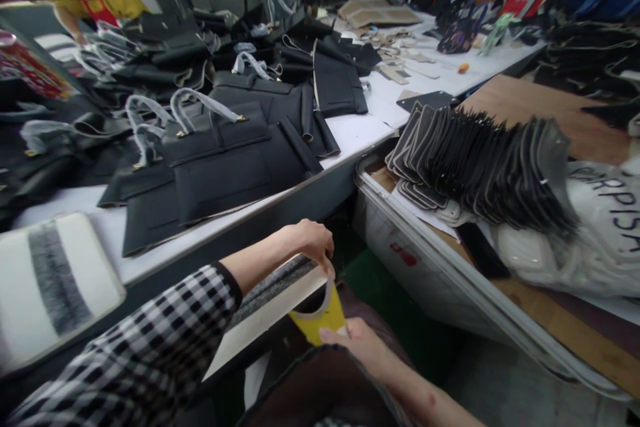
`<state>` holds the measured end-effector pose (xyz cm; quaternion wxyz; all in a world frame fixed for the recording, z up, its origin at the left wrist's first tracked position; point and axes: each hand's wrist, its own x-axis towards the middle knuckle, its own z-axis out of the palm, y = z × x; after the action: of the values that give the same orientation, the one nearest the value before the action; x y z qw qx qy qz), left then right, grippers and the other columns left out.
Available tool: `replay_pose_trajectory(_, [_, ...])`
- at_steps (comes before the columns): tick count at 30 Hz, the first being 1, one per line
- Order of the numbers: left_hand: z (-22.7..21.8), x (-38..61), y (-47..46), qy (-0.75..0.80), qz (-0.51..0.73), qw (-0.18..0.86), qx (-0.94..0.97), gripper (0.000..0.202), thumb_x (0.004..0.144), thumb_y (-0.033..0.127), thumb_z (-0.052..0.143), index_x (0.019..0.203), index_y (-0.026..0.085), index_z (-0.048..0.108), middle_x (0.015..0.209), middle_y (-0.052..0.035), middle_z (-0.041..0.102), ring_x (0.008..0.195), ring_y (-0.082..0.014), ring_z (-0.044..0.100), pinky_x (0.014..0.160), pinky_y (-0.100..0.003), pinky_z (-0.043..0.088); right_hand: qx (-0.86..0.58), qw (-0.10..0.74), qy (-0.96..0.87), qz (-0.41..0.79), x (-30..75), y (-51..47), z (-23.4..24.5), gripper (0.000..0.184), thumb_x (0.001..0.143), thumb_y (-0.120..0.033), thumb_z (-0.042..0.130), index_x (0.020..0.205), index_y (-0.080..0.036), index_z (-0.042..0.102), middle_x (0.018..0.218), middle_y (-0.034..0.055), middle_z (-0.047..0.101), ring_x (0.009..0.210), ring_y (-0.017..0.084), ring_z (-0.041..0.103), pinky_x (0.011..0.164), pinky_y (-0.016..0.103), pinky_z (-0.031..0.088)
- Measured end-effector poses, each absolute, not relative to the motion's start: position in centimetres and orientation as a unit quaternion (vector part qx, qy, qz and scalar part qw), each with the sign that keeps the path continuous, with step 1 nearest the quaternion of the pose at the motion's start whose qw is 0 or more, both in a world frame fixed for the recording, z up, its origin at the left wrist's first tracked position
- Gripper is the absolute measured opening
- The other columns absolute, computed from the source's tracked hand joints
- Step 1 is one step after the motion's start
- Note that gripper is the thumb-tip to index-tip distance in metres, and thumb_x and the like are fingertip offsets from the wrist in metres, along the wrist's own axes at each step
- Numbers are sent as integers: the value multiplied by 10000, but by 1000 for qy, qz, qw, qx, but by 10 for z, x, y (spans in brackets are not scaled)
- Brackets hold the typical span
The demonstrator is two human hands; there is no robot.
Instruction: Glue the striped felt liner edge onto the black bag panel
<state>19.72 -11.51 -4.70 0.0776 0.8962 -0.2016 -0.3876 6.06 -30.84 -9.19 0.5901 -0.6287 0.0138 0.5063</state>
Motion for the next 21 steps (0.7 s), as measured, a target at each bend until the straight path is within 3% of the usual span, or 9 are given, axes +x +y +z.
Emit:
replay_pose_trajectory(4, [-50,201,-117,-210,-405,62,888,626,527,687,789,1042,333,749,1112,-62,721,1018,-351,633,849,-425,482,-601,694,167,361,74,-319,-90,487,724,-566,739,973,-154,666,532,-55,486,442,82,429,446,216,354])
replay_pose_trajectory(7, [-50,203,-120,-210,-411,42,886,660,523,711,770,1065,335,742,1108,-76,721,1014,-353,636,840,-413,482,-535,752,208,325,90,-297,-99,449,706,-500,780,967,-175,614,530,-80,442,405,55,361,408,193,319])
replay_pose_trajectory(12, [-51,203,-109,-248,-391,64,884,658,567,688,750,1133,355,703,1086,-66,729,1013,-336,644,828,-381,486,-539,741,225,331,98,-262,-119,442,712,-552,760,831,-182,549,503,-88,375,391,55,335,373,185,293])
replay_pose_trajectory(16, [-55,197,-78,-238,-313,200,897,680,642,530,779,1265,305,623,1244,-55,664,1099,-296,622,884,-330,485,-571,736,196,306,94,-265,-134,531,713,-526,766,1079,-181,595,538,-88,399,414,59,331,386,190,316])
replay_pose_trajectory(19, [-63,180,-49,-172,-245,359,884,683,773,490,690,1379,226,513,1314,-78,617,1115,-244,619,935,-296,473,-626,719,132,271,95,-270,-145,557,792,-529,690,1236,-211,580,667,-34,553,500,96,454,471,227,424])
replay_pose_trajectory(21, [-69,163,-33,-120,-206,444,864,638,852,488,606,1407,206,472,1349,-78,592,1156,-226,598,983,-302,456,-681,693,71,227,97,-270,-150,530,850,-534,618,1280,-226,570,954,39,664,791,167,613,745,297,526])
